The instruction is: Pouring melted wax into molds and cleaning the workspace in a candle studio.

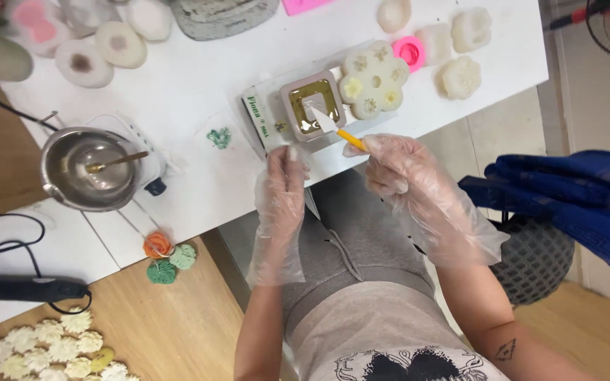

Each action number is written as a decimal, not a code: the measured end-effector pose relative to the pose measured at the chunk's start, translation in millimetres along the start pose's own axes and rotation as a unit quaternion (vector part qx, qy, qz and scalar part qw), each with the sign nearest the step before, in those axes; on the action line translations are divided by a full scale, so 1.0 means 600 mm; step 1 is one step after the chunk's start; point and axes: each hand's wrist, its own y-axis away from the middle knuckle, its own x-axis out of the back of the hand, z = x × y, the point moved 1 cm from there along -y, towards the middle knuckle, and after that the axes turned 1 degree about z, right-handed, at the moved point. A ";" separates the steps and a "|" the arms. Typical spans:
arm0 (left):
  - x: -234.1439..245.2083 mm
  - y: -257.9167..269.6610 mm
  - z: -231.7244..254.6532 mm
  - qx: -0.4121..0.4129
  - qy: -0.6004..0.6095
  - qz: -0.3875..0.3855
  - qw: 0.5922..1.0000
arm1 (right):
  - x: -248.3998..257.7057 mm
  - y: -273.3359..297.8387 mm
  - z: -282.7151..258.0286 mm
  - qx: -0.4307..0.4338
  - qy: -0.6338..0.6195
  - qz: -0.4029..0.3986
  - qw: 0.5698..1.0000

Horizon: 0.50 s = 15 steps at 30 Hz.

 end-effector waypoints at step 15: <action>0.256 0.097 -0.090 0.048 -0.284 0.481 0.828 | -0.290 -0.180 0.205 0.451 0.562 -0.097 0.687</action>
